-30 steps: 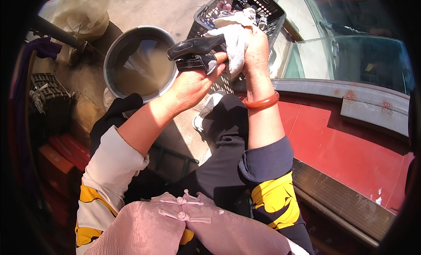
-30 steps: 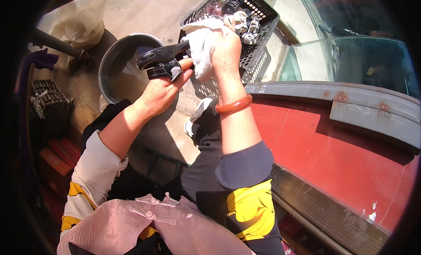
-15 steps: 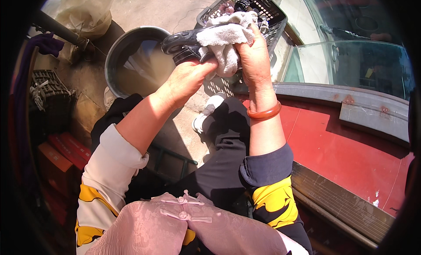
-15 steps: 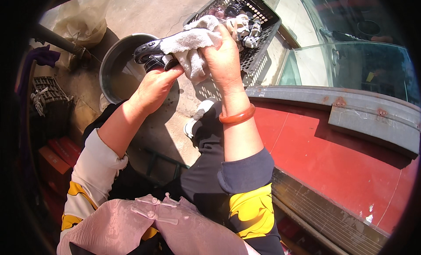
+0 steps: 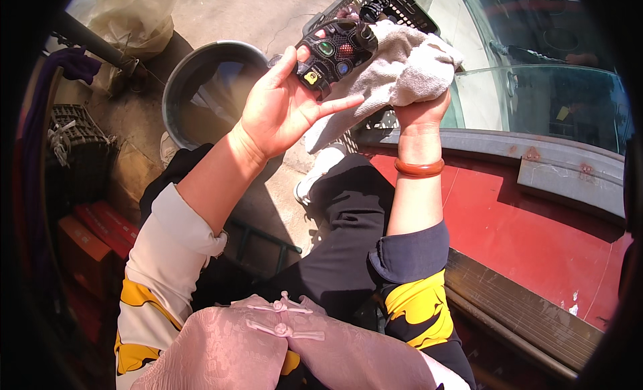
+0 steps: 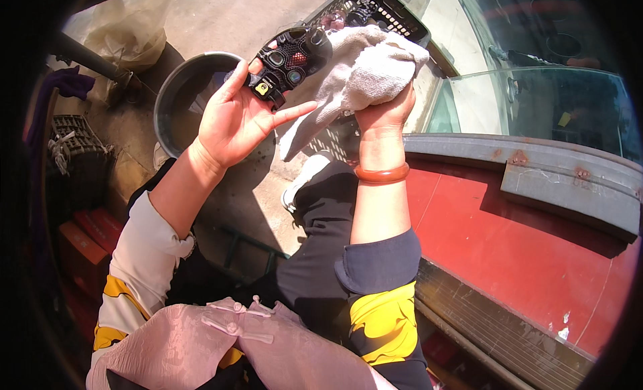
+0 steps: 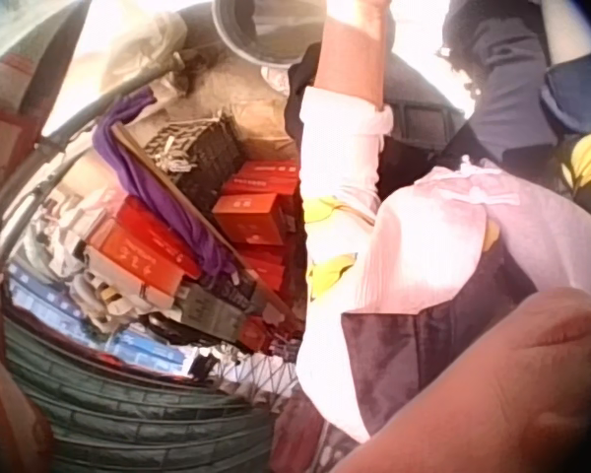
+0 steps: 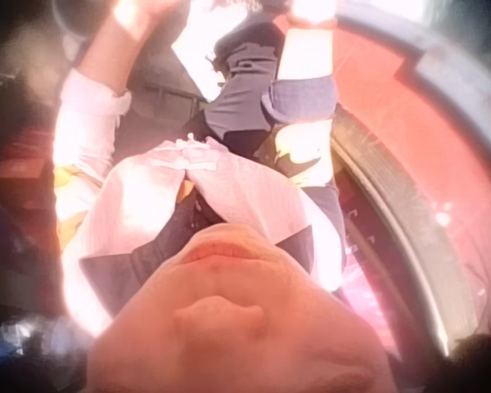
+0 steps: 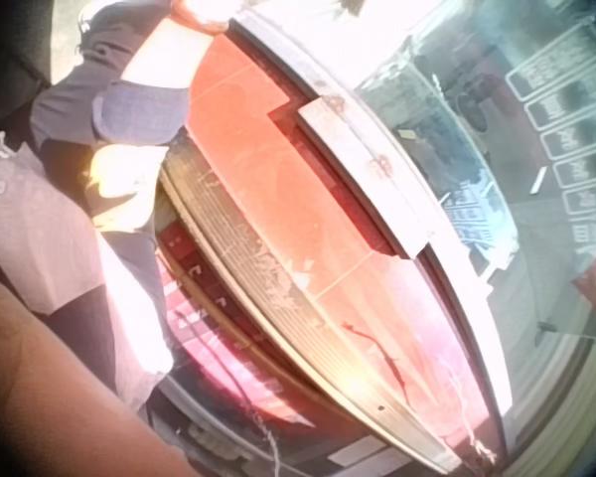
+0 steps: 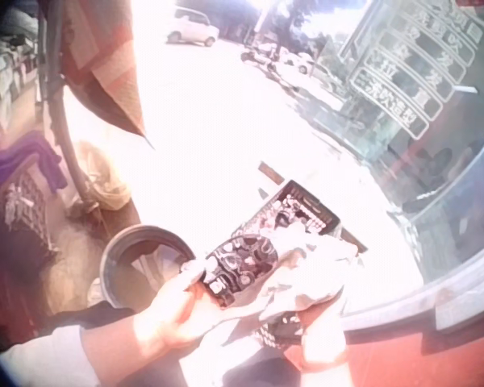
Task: The person wipes a black shoe with a white cloth, repeatedly dipping the cloth into a metal bowl of water and cleaning the shoe's upper, sole, and strap areas. The person handles the shoe one at a time, turning it over to reach different surfaces.
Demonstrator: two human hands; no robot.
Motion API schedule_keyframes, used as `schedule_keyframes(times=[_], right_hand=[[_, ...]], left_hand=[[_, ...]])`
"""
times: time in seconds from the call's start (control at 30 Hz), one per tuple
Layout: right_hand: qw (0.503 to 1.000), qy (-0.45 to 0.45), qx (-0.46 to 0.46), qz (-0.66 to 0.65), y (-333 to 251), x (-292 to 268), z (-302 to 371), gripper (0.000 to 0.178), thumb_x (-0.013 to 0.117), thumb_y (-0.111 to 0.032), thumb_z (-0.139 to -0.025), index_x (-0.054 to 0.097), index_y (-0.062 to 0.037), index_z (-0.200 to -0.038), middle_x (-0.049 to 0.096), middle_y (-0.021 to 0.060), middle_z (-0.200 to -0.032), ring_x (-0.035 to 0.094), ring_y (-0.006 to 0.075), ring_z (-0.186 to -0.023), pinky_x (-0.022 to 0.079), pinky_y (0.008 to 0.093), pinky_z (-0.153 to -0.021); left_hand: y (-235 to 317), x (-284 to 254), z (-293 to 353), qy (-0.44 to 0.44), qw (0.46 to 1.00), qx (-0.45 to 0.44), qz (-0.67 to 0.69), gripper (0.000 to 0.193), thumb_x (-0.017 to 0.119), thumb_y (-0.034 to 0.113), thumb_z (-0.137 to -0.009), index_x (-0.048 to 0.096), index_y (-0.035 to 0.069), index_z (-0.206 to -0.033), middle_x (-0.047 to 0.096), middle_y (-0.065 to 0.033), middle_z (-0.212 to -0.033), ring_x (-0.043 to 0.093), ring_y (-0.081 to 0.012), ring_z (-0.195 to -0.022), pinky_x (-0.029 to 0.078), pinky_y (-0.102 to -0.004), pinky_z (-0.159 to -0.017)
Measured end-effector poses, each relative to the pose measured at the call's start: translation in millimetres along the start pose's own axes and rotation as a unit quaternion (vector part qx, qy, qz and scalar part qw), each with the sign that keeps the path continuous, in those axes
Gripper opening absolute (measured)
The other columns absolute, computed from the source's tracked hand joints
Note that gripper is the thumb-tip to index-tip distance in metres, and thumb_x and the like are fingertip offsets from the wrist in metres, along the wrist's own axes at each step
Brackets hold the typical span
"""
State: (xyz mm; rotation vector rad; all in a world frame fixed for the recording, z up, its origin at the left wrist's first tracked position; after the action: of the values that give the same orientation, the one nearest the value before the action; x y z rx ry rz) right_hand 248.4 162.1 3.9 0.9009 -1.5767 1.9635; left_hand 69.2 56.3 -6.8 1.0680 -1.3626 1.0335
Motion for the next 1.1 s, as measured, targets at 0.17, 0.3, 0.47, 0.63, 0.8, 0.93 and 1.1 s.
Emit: schedule_keyframes(times=[0.17,0.3,0.47,0.63,0.8,0.93,1.1], right_hand=[[0.941,-0.082,-0.081,0.319,14,25,10,0.047,0.043,-0.044,-0.100,0.055,-0.0056,-0.124,0.062,0.0068,-0.109,0.062,0.0207,-0.100,0.050,0.0342,-0.089],[0.883,-0.100,-0.158,0.431,32,57,20,0.032,0.060,0.001,-0.082,0.061,0.0004,-0.114,0.068,0.0057,-0.101,0.064,0.0140,-0.091,0.050,0.0269,-0.083],[0.831,-0.047,-0.238,0.502,22,48,9,0.019,0.053,-0.002,-0.090,0.065,0.0036,-0.104,0.071,0.0063,-0.092,0.063,0.0124,-0.081,0.050,0.0271,-0.077],[0.979,0.078,-0.047,0.183,4,16,-3,0.042,0.034,-0.026,-0.102,0.050,-0.0006,-0.132,0.060,0.0144,-0.124,0.062,0.0273,-0.108,0.052,0.0407,-0.093],[0.987,0.010,-0.063,0.144,1,5,1,0.045,0.038,-0.033,-0.101,0.049,-0.0020,-0.131,0.059,0.0132,-0.121,0.060,0.0267,-0.108,0.051,0.0399,-0.092],[0.923,-0.087,-0.103,0.359,14,36,17,0.050,0.044,-0.042,-0.100,0.049,-0.0040,-0.132,0.059,0.0100,-0.117,0.060,0.0222,-0.106,0.050,0.0355,-0.090],[0.770,-0.139,-0.216,0.585,43,69,28,0.058,0.071,-0.007,-0.080,0.043,-0.0036,-0.131,0.064,0.0110,-0.108,0.063,0.0215,-0.097,0.050,0.0335,-0.086]], left_hand=[[-4,-1,-2,-0.019,0.999,-0.041,0.007,0.051,0.025,0.044,-0.105,0.037,0.013,-0.144,0.042,-0.0114,-0.146,0.038,-0.0304,-0.138,0.033,-0.0633,-0.110],[-5,6,5,0.068,0.988,-0.028,-0.133,0.055,0.026,0.045,-0.105,0.031,0.009,-0.147,0.042,-0.0129,-0.145,0.041,-0.0328,-0.135,0.037,-0.0612,-0.107],[-7,12,7,0.077,0.985,-0.057,-0.142,0.053,0.027,0.044,-0.105,0.034,0.009,-0.144,0.045,-0.0139,-0.142,0.044,-0.0327,-0.132,0.039,-0.0634,-0.105],[-1,-4,6,-0.043,0.991,-0.085,0.091,0.047,0.029,0.046,-0.104,0.047,0.009,-0.127,0.053,-0.0158,-0.133,0.054,-0.0340,-0.122,0.050,-0.0559,-0.097],[3,-13,4,-0.047,0.981,-0.101,0.159,0.045,0.030,0.045,-0.105,0.054,0.010,-0.117,0.056,-0.0167,-0.127,0.063,-0.0255,-0.099,0.058,-0.0308,-0.078],[2,-3,4,-0.018,0.982,-0.101,0.162,0.046,0.030,0.045,-0.105,0.053,0.007,-0.118,0.056,-0.0142,-0.128,0.061,-0.0205,-0.094,0.052,-0.0226,-0.064],[1,-5,9,0.044,0.994,-0.060,0.074,0.044,0.033,0.044,-0.105,0.059,0.009,-0.114,0.067,-0.0032,-0.104,0.049,-0.0067,-0.063,0.035,-0.0179,-0.044]])
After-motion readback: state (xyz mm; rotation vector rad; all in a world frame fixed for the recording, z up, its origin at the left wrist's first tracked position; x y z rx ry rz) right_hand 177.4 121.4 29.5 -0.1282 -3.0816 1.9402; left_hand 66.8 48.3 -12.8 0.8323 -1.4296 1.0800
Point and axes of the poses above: each hand's wrist, its own z-axis away from the middle knuckle, its own x-axis out of the palm, y = z × x, the point moved 4 cm from there along -z, towards the middle knuckle
